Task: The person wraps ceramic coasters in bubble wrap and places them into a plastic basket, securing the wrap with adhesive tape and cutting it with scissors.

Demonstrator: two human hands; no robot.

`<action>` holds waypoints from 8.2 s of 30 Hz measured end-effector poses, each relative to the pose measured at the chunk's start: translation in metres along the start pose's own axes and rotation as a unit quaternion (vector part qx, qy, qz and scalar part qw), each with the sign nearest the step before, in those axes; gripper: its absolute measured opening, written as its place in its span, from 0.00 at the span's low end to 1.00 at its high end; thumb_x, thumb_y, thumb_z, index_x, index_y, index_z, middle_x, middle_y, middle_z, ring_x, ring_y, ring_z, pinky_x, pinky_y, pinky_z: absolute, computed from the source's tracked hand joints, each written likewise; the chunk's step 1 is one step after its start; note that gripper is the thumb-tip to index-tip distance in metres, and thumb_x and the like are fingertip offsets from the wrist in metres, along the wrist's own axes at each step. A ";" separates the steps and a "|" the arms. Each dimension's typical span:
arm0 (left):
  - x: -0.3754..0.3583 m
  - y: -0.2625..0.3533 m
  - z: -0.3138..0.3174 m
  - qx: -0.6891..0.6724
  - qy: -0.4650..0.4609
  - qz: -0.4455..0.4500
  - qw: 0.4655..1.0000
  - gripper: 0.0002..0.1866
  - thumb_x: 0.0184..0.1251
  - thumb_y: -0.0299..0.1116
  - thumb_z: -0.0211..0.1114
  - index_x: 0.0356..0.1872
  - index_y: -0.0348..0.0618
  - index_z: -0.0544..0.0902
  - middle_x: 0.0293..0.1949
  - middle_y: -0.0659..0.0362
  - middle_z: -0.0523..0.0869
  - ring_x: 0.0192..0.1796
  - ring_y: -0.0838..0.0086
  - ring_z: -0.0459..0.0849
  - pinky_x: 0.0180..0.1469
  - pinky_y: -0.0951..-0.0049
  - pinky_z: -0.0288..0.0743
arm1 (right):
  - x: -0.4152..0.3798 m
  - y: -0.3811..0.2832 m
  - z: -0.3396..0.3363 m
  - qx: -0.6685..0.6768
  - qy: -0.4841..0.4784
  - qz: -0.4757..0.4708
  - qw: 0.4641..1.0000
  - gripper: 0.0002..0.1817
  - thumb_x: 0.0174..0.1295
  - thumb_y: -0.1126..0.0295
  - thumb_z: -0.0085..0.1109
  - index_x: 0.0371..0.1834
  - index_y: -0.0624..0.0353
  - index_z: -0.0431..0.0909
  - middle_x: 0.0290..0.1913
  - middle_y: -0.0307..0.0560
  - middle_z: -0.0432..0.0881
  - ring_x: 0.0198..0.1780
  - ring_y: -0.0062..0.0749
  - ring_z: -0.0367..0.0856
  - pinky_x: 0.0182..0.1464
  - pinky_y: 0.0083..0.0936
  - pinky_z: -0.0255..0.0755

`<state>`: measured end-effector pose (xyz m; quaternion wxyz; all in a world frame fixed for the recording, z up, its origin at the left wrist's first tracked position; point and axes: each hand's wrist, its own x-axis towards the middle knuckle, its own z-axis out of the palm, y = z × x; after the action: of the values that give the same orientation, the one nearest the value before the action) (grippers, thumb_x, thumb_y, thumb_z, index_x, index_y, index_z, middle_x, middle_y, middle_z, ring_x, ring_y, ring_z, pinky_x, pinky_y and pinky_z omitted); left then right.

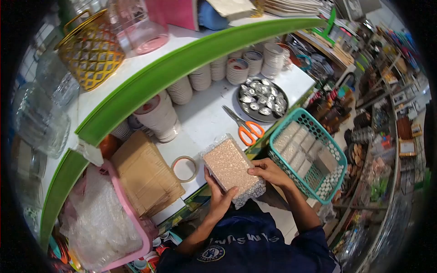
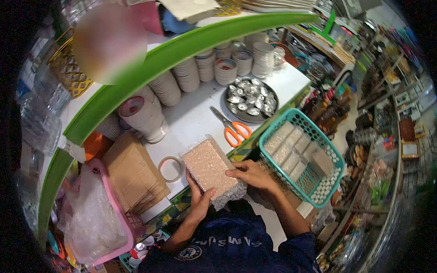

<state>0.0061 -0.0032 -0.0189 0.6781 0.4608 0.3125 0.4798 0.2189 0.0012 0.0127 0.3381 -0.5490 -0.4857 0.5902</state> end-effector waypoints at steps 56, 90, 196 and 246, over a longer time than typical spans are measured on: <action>0.031 -0.291 0.330 -0.189 -0.111 -0.631 0.744 0.34 0.69 0.44 0.60 0.69 0.42 0.57 0.66 0.47 0.60 0.70 0.55 0.62 0.74 0.54 0.59 | -0.231 0.212 -0.232 -0.494 0.326 0.084 0.802 0.52 0.41 0.64 0.76 0.73 0.56 0.59 0.66 0.53 0.67 0.65 0.50 0.67 0.61 0.40 0.71; 0.015 -0.326 0.335 -0.101 -0.092 -0.594 0.793 0.17 0.74 0.36 0.52 0.61 0.52 0.65 0.56 0.58 0.74 0.56 0.67 0.74 0.57 0.53 0.69 | -0.207 0.224 -0.213 -0.511 0.412 0.169 0.735 0.42 0.40 0.69 0.74 0.64 0.60 0.66 0.56 0.55 0.71 0.58 0.53 0.72 0.57 0.41 0.72; -0.013 0.027 -0.004 -0.028 0.348 0.207 0.914 0.17 0.77 0.27 0.45 0.63 0.34 0.67 0.55 0.52 0.73 0.36 0.75 0.77 0.40 0.72 0.75 | 0.105 -0.057 0.099 0.054 -0.222 -0.204 0.952 0.11 0.68 0.65 0.61 0.45 0.62 0.80 0.29 0.34 0.79 0.28 0.13 0.74 0.31 0.15 0.69; -0.022 -0.003 0.005 0.182 0.228 0.162 0.943 0.10 0.72 0.30 0.55 0.44 0.32 0.79 0.33 0.57 0.83 0.33 0.72 0.78 0.37 0.71 0.74 | 0.083 -0.037 0.012 0.188 -0.214 -0.048 0.957 0.33 0.55 0.73 0.65 0.65 0.65 0.68 0.56 0.43 0.80 0.57 0.27 0.78 0.60 0.25 0.69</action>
<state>0.0040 -0.0261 -0.0199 0.4059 0.4993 0.4620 0.6103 0.1885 0.0871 0.0207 0.3511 -0.3123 -0.4532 0.7575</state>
